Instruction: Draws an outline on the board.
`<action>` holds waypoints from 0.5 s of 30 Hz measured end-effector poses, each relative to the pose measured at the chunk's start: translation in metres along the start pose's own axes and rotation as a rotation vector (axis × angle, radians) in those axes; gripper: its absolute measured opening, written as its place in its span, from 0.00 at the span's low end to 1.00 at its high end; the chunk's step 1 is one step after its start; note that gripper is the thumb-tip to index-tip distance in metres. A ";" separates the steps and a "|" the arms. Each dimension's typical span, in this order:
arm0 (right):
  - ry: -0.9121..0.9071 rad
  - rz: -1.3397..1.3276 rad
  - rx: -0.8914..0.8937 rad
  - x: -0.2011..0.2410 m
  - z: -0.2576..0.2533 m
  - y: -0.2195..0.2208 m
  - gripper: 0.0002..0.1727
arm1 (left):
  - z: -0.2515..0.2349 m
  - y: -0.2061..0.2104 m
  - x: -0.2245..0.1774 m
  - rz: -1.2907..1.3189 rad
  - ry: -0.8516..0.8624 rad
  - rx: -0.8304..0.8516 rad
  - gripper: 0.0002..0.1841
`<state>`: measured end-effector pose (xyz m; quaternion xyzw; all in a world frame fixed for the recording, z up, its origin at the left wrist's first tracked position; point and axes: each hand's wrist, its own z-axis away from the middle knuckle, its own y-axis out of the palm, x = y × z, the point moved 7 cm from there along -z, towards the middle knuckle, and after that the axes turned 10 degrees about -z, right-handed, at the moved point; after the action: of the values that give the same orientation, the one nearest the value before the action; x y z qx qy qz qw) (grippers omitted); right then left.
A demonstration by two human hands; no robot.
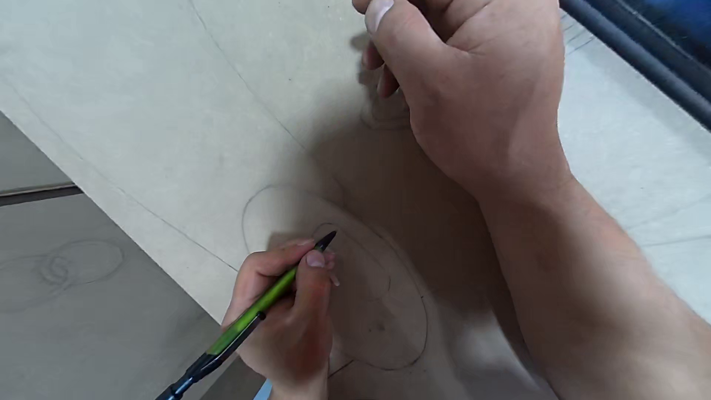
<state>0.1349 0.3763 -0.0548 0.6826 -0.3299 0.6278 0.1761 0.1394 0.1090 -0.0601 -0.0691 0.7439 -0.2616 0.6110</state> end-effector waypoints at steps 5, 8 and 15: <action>-0.011 -0.020 -0.014 0.002 0.000 0.003 0.15 | 0.000 -0.001 0.000 -0.007 -0.014 -0.043 0.03; -0.032 -0.023 -0.028 0.002 0.000 0.002 0.15 | -0.001 0.000 0.000 0.003 -0.013 -0.041 0.03; -0.066 -0.067 -0.015 0.002 0.001 0.004 0.14 | 0.000 -0.002 0.000 -0.022 -0.043 -0.085 0.03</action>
<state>0.1325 0.3726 -0.0540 0.7123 -0.3170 0.5963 0.1911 0.1384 0.1071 -0.0590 -0.1091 0.7402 -0.2350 0.6205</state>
